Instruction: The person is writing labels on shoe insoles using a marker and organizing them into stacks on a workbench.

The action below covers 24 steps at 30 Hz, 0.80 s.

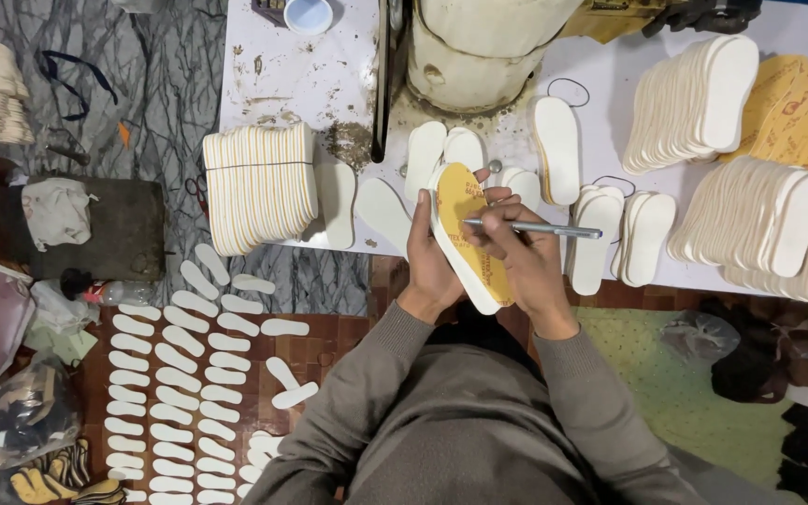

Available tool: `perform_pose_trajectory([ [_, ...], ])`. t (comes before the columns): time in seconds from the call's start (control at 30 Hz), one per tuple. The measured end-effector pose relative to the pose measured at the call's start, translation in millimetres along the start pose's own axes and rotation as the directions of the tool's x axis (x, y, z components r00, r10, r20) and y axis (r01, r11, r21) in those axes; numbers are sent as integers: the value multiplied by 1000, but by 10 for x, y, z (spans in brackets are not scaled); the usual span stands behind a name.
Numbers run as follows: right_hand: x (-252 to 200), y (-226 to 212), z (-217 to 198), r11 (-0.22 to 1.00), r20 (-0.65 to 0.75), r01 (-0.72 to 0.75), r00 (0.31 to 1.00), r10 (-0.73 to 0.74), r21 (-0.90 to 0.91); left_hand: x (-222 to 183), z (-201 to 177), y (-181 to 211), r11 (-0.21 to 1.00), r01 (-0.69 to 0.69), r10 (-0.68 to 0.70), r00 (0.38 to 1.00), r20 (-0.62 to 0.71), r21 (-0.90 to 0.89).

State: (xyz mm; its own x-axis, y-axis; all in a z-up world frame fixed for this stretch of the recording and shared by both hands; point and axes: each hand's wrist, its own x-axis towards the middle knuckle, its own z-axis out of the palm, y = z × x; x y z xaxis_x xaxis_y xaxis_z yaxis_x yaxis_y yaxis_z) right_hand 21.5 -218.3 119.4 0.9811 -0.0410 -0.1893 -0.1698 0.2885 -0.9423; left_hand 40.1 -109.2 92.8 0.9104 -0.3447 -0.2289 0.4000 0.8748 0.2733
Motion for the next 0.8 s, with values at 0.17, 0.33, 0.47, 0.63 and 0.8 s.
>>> perform_pose_trajectory([
  [0.17,-2,-176,35,949,76,232,972,-221,-214,1,-40,-23,998,-51,50,998,45,25],
  [0.33,-14,-240,96,923,103,255,967,-235,-288,28,-137,-63,999,-37,35,997,62,30],
  [0.47,-15,-131,3,841,89,363,929,-359,-402,36,-12,6,998,-54,51,996,76,38],
  [0.63,-107,-275,58,797,122,359,931,-345,-485,-27,122,87,998,-49,45,995,88,39],
  [0.8,-1,-243,-11,931,21,297,954,-299,-210,11,115,88,998,-41,36,995,97,47],
])
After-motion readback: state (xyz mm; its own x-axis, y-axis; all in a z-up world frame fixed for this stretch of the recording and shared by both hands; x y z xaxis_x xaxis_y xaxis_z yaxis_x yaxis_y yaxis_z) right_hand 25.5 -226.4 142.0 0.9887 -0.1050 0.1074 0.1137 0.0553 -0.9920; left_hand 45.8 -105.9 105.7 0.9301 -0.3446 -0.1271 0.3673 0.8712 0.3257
